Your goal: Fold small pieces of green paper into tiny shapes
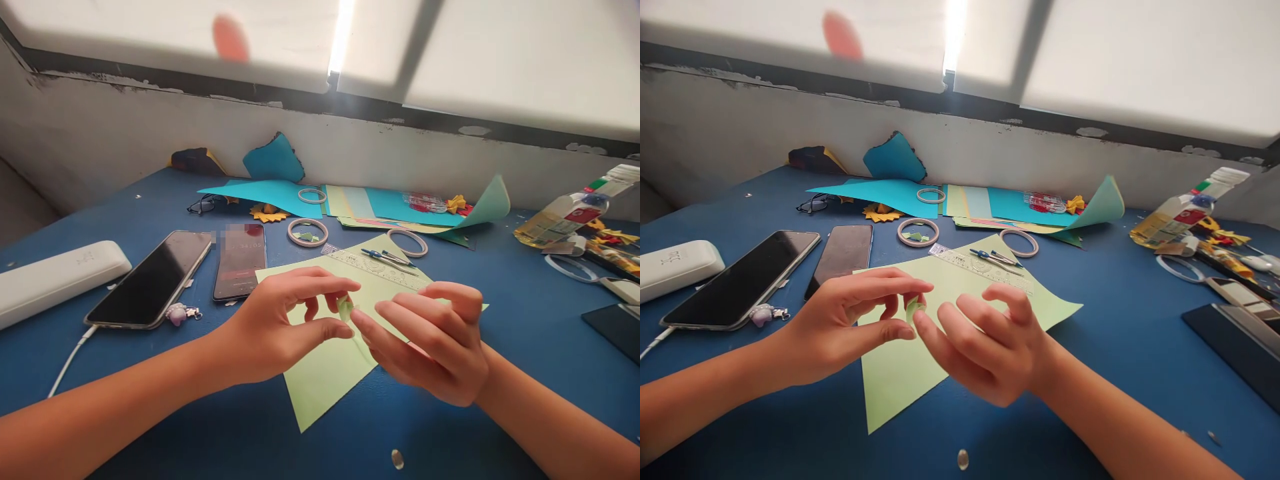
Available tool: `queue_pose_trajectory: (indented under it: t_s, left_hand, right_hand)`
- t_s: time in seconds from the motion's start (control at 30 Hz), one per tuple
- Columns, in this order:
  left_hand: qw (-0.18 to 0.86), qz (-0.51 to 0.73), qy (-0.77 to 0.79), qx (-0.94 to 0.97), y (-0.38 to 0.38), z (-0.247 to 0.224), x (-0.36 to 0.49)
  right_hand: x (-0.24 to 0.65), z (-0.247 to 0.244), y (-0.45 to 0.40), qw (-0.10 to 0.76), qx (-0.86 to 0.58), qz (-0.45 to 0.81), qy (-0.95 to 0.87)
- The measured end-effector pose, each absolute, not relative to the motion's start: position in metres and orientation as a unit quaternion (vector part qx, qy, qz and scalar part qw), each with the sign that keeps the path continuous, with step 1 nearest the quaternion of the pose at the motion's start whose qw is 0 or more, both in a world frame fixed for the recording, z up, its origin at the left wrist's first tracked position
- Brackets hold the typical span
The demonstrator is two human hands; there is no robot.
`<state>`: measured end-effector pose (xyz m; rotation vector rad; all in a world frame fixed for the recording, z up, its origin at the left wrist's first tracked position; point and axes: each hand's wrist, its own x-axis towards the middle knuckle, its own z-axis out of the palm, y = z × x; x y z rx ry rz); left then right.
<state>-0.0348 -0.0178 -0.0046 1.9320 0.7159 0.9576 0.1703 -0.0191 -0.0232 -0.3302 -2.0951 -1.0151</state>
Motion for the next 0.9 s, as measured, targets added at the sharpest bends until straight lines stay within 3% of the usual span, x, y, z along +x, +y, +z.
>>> queue_pose_trajectory:
  t_s: [0.9]
  left_hand:
    - [0.458, 0.403, 0.279, 0.741, -0.0219, -0.0063, -0.0328]
  right_hand:
    - [0.1687, -0.0206, -0.0193, 0.387, -0.114, -0.382, -0.832]
